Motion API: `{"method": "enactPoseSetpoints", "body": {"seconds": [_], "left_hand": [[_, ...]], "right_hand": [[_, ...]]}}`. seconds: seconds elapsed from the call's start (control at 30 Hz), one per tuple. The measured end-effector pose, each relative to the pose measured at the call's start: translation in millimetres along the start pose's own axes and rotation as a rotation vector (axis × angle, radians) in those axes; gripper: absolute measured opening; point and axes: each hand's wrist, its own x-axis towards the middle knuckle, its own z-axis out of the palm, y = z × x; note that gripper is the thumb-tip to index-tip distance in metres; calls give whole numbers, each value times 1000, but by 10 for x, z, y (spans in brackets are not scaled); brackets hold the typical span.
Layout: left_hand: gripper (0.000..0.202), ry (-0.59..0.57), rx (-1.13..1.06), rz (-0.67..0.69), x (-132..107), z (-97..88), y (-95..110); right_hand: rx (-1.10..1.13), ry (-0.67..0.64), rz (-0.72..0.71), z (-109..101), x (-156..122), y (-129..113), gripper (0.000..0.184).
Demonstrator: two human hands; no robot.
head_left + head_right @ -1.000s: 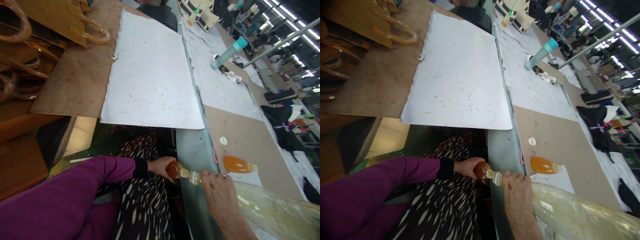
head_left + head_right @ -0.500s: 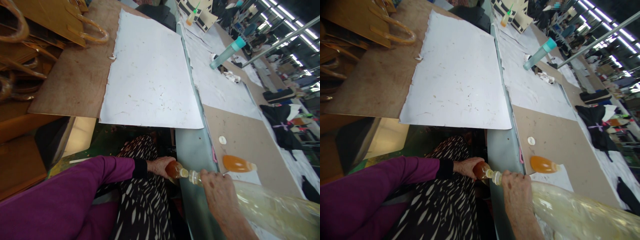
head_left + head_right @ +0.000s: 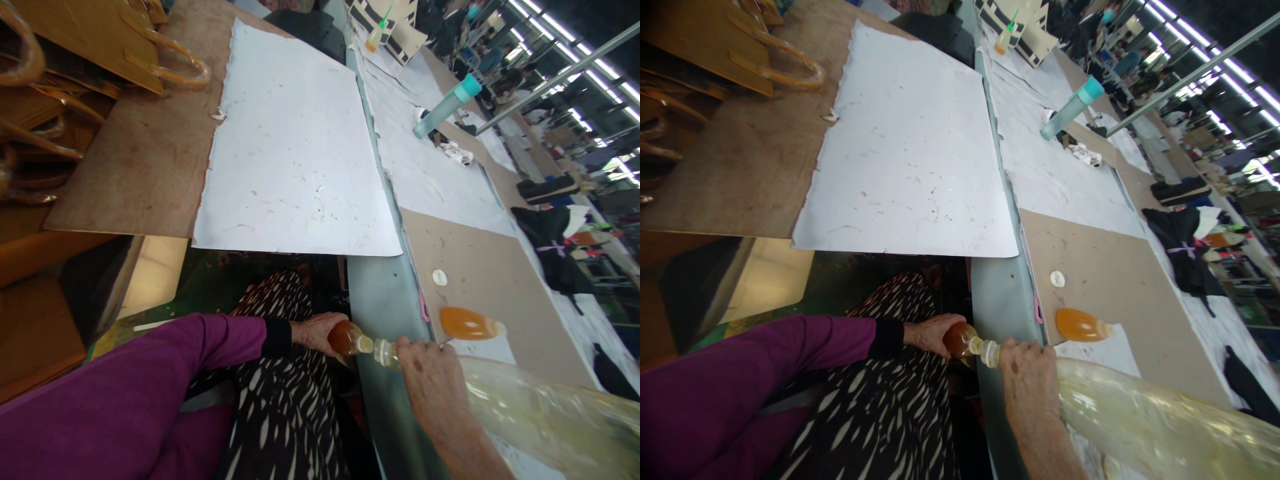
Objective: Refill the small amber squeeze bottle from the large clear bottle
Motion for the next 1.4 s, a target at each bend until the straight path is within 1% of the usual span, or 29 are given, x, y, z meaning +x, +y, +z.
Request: {"method": "enactPoseSetpoints", "body": {"seconds": [0.17, 0.3, 0.47, 0.53, 0.63, 0.7, 0.8, 0.87, 0.97, 1.17, 1.27, 1.4], "left_hand": [[78, -12, -4, -23, -11, -15, 29], [76, 12, -27, -35, -38, -18, 82], [74, 35, -92, -54, -56, -39, 140], [72, 34, -123, -53, -58, -53, 174], [69, 36, -156, -51, -59, -52, 202], [70, 35, -158, -53, -57, -28, 174], [77, 42, -142, -85, -53, 39, 60], [82, 54, -129, -114, -50, 88, -28], [85, 68, -113, -119, -46, 134, -107], [82, 86, -116, -115, -46, 124, -84], [79, 88, -91, -106, -42, 136, -102], [79, 99, -57, -103, -20, 188, -182]], "right_hand": [[-43, 20, 15, 5, -9, -24, 29], [-150, 90, 28, 5, -83, -80, 34], [-230, 214, 75, 40, -178, -181, 42], [-218, 242, 87, 61, -205, -217, 44], [-103, 256, 106, 86, -215, -259, 44], [-52, 245, 119, 97, -202, -285, 42], [-40, 210, 167, 103, -179, -325, 42], [-77, 190, 180, 97, -176, -340, 43], [-152, 179, 143, 72, -195, -333, 44], [-157, 255, 113, 74, -211, -305, 47], [-175, 294, 144, 130, -187, -330, 47], [-177, 308, 178, 180, -165, -354, 45]]}}
